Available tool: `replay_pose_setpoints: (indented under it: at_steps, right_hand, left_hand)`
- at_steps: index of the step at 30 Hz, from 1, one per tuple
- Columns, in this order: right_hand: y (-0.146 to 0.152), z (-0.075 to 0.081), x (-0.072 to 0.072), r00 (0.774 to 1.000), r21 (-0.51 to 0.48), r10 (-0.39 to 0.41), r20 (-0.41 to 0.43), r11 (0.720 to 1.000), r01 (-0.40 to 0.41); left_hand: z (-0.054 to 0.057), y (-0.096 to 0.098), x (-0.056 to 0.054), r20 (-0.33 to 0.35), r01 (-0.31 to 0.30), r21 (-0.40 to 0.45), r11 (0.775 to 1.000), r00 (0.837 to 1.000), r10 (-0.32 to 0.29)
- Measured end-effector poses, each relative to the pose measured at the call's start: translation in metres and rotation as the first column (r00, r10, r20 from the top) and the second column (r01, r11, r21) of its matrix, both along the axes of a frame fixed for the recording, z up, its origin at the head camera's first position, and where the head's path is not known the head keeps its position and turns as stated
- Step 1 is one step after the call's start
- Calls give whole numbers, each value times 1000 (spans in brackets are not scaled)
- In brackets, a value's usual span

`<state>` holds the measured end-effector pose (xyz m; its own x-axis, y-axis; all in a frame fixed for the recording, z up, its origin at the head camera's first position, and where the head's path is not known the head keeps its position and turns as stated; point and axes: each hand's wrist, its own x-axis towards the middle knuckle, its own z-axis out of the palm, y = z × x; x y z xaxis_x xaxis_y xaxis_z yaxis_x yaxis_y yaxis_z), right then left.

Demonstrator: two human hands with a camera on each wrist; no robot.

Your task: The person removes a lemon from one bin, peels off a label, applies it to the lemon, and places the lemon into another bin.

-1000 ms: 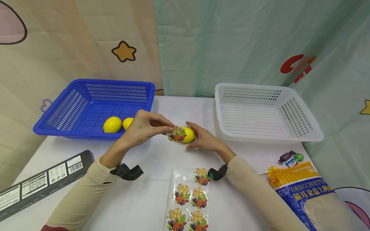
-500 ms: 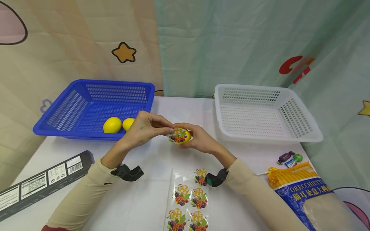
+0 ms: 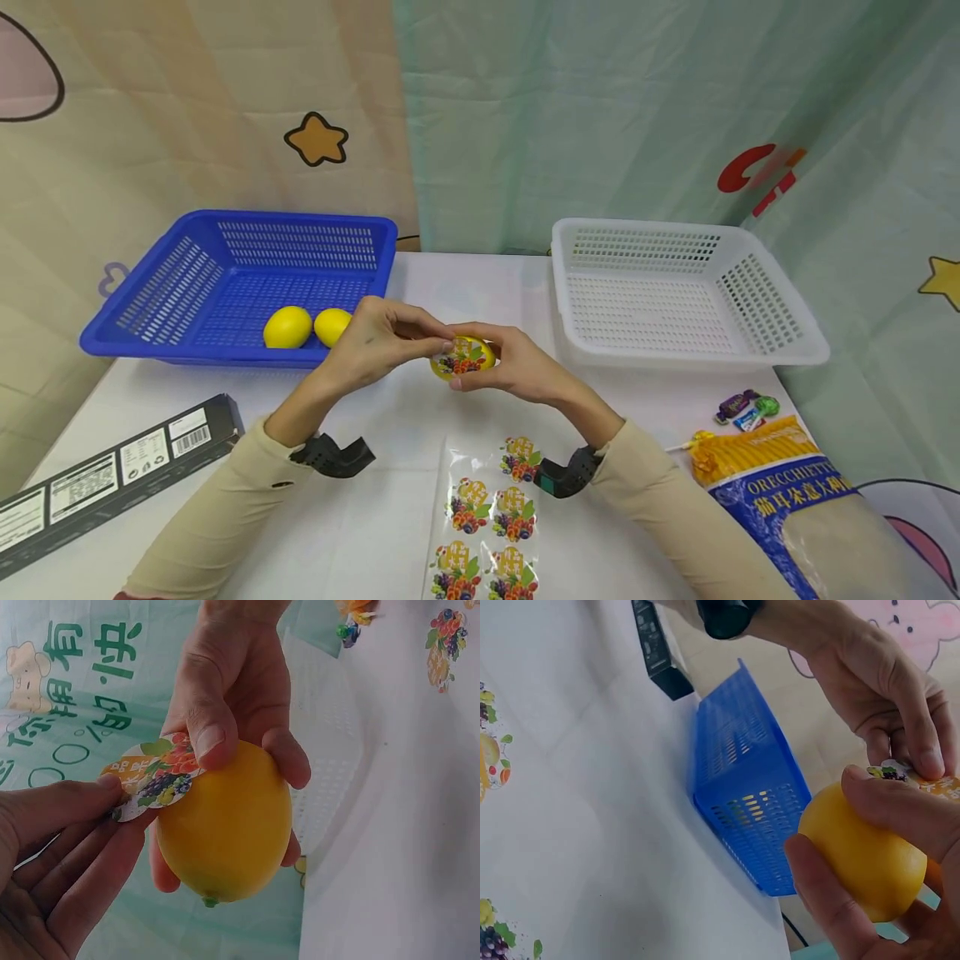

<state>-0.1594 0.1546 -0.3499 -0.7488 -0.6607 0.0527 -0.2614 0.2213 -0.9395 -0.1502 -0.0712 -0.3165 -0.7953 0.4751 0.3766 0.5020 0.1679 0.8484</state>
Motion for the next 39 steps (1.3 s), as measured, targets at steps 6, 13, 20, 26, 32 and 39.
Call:
replay_pose_setpoints:
  at_steps: [6,13,20,26,32,39]
  right_hand:
    - [-2,3,4,999,69,-38,-29,997,40]
    - [-6,6,9,993,77,-48,-104,996,56]
    - [-6,8,13,991,68,-80,-103,994,88]
    - [-4,4,14,991,54,-121,-60,991,124]
    - [-2,0,14,993,55,-110,-34,992,112]
    - [-2,3,13,994,27,-105,-36,994,106]
  left_hand:
    - [-2,2,2,-111,-57,-74,996,993,49]
    - [-1,4,4,-141,-68,-85,994,988,56]
    - [-1,7,7,-124,-91,-104,990,989,77]
    - [-1,9,8,-143,-118,-138,983,985,98]
    - [-7,9,10,-213,-138,-208,968,973,93]
    - [-8,11,13,-284,-89,-272,958,959,9]
